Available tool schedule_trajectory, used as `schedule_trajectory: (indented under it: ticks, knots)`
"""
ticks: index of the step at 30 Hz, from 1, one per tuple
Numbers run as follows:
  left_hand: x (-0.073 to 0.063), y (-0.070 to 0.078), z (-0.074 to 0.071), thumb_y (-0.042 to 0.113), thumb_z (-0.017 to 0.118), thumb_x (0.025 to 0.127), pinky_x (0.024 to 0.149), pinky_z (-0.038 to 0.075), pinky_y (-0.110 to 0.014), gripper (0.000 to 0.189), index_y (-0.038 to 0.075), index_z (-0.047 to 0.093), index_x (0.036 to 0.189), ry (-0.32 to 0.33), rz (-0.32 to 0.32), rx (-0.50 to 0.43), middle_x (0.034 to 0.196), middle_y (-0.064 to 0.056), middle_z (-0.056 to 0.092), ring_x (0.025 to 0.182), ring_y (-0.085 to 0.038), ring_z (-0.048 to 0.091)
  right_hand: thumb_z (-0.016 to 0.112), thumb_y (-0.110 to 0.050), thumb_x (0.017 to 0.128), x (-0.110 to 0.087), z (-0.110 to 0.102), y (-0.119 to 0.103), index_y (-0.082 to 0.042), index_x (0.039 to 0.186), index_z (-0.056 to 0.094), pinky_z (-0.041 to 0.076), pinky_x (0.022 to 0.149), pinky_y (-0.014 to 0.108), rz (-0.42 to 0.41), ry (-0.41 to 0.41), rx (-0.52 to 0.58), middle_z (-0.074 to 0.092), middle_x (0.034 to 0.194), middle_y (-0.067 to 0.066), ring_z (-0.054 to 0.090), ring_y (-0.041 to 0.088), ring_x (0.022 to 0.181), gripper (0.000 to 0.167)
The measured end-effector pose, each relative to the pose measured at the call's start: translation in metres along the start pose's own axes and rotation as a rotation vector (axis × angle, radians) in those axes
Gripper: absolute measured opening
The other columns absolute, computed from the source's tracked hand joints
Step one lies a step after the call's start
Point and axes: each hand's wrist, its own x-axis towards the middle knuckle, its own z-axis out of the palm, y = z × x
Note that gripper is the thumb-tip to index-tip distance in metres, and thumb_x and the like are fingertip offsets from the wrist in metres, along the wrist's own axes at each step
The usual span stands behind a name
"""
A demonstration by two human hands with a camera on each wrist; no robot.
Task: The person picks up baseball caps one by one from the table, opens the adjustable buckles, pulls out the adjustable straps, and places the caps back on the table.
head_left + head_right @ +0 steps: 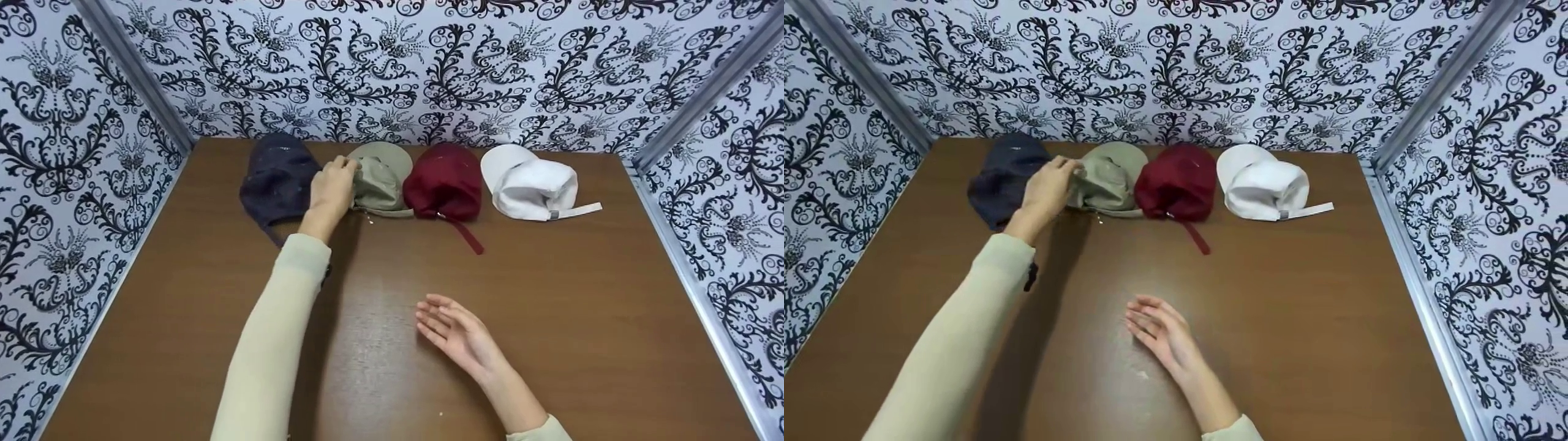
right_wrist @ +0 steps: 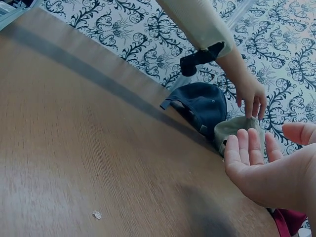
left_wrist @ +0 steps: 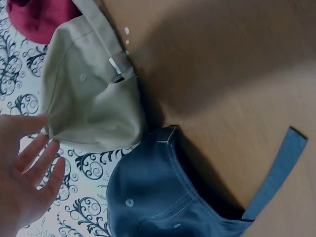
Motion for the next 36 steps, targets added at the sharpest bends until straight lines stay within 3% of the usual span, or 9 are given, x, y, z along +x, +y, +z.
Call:
schedule_trajectory:
  ticks: [7, 14, 24, 32, 36]
  knots:
    - [-0.004, -0.003, 0.009, 0.0, 0.061, 0.088, 0.085, 0.056, -0.049, 0.024, 0.009, 0.065, 0.11, 0.044, -0.005, 0.039, 0.117, -0.014, 0.062, 0.105, -0.037, 0.064, 0.037, -0.009, 0.105, -0.001, -0.002, 0.001, -0.014, 0.119, 0.063, 0.046, 0.111, 0.039, -0.003, 0.001, -0.007, 0.065, 0.122, 0.005, 0.06, 0.021, 0.121, 0.03]
    - [-0.005, 0.0, 0.006, 0.004, 0.058, 0.093, 0.086, 0.057, -0.047, 0.016, 0.01, 0.067, 0.104, 0.026, 0.003, 0.063, 0.113, -0.013, 0.064, 0.104, -0.034, 0.064, 0.039, -0.009, 0.105, -0.001, -0.003, 0.0, -0.013, 0.121, 0.062, 0.046, 0.111, 0.039, -0.007, 0.006, -0.021, 0.064, 0.124, 0.006, 0.057, 0.023, 0.126, 0.029]
    - [-0.01, 0.016, -0.025, 0.004, 0.059, 0.093, 0.089, 0.056, -0.044, 0.014, 0.009, 0.066, 0.104, -0.055, 0.054, -0.015, 0.113, -0.012, 0.063, 0.107, -0.032, 0.063, 0.039, -0.008, 0.105, 0.005, -0.001, -0.003, -0.013, 0.116, 0.066, 0.048, 0.109, 0.038, -0.015, 0.029, -0.001, 0.067, 0.119, 0.006, 0.061, 0.022, 0.121, 0.029]
    - [-0.023, 0.025, -0.055, 0.006, 0.06, 0.094, 0.091, 0.055, -0.044, 0.015, 0.01, 0.066, 0.108, -0.127, 0.098, -0.076, 0.114, -0.01, 0.062, 0.106, -0.033, 0.065, 0.042, -0.006, 0.104, 0.024, 0.002, -0.003, -0.013, 0.114, 0.067, 0.049, 0.108, 0.038, -0.018, 0.059, -0.002, 0.069, 0.117, 0.005, 0.062, 0.022, 0.119, 0.028]
    - [-0.032, 0.031, -0.067, 0.011, 0.061, 0.095, 0.091, 0.055, -0.045, 0.014, 0.012, 0.067, 0.107, -0.157, 0.109, -0.121, 0.113, -0.009, 0.063, 0.104, -0.033, 0.066, 0.044, -0.005, 0.103, 0.04, 0.006, 0.001, -0.007, 0.13, 0.059, 0.047, 0.108, 0.038, -0.015, 0.098, -0.012, 0.068, 0.122, 0.005, 0.06, 0.022, 0.121, 0.031]
